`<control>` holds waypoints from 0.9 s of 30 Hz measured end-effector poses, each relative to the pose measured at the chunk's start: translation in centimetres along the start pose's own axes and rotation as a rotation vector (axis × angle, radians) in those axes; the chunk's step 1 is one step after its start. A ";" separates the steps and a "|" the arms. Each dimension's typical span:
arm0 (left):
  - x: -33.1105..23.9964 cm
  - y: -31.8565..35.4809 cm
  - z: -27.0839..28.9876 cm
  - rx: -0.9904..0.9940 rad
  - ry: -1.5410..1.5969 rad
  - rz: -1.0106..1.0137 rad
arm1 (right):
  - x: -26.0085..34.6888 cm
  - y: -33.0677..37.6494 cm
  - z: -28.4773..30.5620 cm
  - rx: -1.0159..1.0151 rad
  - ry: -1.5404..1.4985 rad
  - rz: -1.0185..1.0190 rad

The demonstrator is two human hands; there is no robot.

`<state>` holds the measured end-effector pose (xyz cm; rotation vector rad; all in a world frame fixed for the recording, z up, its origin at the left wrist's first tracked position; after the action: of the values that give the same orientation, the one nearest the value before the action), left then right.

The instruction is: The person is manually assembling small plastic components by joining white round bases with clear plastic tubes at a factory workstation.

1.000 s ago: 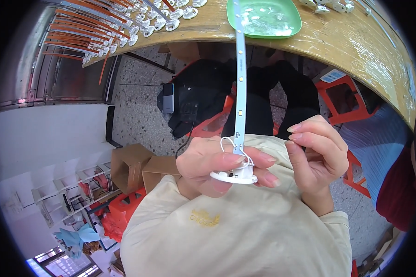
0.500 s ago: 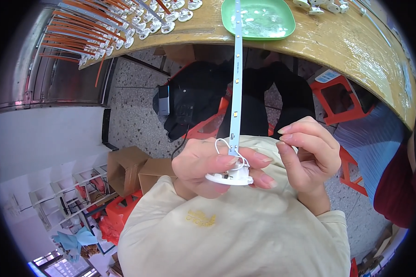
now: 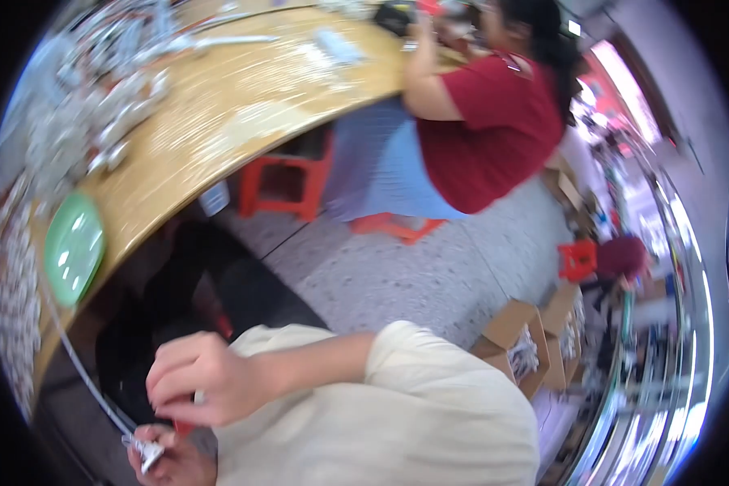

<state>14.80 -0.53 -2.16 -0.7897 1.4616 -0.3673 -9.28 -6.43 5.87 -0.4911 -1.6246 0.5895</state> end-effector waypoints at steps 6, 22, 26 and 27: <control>-5.6 -3.7 -9.7 0.160 0.030 -0.231 | 6.1 0.6 2.4 -0.128 0.118 0.336; -6.0 -4.8 -13.9 0.129 -0.213 0.051 | 5.8 1.0 1.5 -0.137 0.049 0.358; -4.7 -4.7 -13.2 0.083 -0.252 0.205 | 5.4 0.7 1.6 -0.134 0.092 0.337; -4.2 -4.6 -13.0 0.094 -0.274 0.249 | 5.2 0.7 1.8 -0.148 0.079 0.334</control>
<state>2.89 -4.20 4.98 -0.5505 1.2567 -0.1302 -11.77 -2.81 9.32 -0.8951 -1.5280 0.6899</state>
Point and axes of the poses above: each hand's wrist, its own y-axis away from the middle knuckle, its own z-axis out of the back of the hand, x = y × z, the point moved 10 cm from there along -y, towards the middle knuckle, and after that the axes turned 5 degrees about -z, right-handed, at the moved point
